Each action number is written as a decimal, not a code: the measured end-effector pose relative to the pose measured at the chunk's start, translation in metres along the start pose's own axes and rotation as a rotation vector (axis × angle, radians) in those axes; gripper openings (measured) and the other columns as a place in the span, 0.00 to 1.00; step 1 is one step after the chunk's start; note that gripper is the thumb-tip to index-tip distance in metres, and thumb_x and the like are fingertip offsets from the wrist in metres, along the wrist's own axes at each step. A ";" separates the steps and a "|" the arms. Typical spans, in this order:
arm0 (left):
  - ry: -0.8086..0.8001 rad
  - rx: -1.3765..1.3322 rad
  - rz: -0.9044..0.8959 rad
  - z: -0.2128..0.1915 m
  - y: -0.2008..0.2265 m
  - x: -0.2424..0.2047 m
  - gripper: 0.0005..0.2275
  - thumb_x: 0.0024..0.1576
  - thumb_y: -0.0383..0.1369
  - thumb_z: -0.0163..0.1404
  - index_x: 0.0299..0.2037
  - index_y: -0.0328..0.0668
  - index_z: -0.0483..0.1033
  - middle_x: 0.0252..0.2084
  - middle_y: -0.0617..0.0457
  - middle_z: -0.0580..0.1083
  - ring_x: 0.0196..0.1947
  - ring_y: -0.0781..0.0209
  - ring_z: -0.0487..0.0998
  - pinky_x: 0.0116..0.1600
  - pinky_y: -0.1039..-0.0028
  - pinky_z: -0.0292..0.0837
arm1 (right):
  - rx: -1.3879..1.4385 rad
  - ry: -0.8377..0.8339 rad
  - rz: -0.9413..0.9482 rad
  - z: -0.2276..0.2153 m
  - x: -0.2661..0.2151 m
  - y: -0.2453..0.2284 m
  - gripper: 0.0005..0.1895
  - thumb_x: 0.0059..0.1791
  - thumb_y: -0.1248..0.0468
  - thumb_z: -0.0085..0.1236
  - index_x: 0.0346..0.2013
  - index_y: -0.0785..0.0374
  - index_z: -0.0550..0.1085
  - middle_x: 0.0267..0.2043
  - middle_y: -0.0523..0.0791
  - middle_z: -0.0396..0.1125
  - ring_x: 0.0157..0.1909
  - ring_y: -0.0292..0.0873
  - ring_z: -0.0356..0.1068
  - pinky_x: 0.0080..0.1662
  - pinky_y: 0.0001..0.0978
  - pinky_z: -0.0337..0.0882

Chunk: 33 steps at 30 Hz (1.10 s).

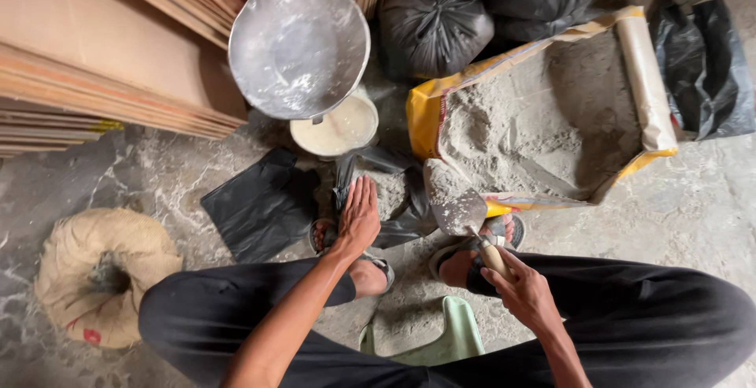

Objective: The person scoops gray powder from a large yellow bag into a smaller black plastic bag using a trowel, then uses their hands to gather the edges of the black bag and tie it closed.

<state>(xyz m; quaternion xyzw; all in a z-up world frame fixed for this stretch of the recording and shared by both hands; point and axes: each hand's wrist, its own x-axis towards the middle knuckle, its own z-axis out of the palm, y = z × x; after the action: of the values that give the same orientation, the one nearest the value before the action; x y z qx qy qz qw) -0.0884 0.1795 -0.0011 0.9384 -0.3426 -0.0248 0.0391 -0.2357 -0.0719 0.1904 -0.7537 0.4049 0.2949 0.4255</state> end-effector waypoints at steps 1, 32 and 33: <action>-0.005 0.000 -0.008 -0.002 -0.002 -0.002 0.23 0.52 0.26 0.34 0.59 0.23 0.52 0.62 0.33 0.53 0.64 0.43 0.50 0.68 0.61 0.41 | -0.006 -0.007 -0.001 0.005 0.004 0.002 0.26 0.40 0.52 0.54 0.53 0.46 0.70 0.20 0.46 0.64 0.22 0.39 0.60 0.29 0.29 0.61; 0.030 -0.008 -0.037 -0.039 -0.011 -0.004 0.25 0.43 0.24 0.39 0.54 0.19 0.60 0.56 0.30 0.61 0.61 0.43 0.59 0.68 0.61 0.40 | -0.889 0.162 -0.447 0.110 0.038 -0.042 0.32 0.46 0.70 0.40 0.64 0.46 0.50 0.45 0.52 0.61 0.43 0.49 0.67 0.37 0.39 0.70; 0.039 0.011 -0.035 -0.036 -0.012 -0.003 0.25 0.43 0.24 0.39 0.54 0.20 0.61 0.56 0.31 0.62 0.61 0.43 0.59 0.68 0.62 0.40 | -0.850 0.137 -0.419 0.103 0.032 -0.045 0.33 0.45 0.69 0.40 0.64 0.46 0.51 0.44 0.51 0.61 0.42 0.50 0.68 0.38 0.40 0.71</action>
<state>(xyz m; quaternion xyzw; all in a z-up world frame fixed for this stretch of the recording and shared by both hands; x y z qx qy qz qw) -0.0806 0.1929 0.0340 0.9447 -0.3254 -0.0052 0.0400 -0.1910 0.0211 0.1360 -0.9440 0.1150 0.2918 0.1024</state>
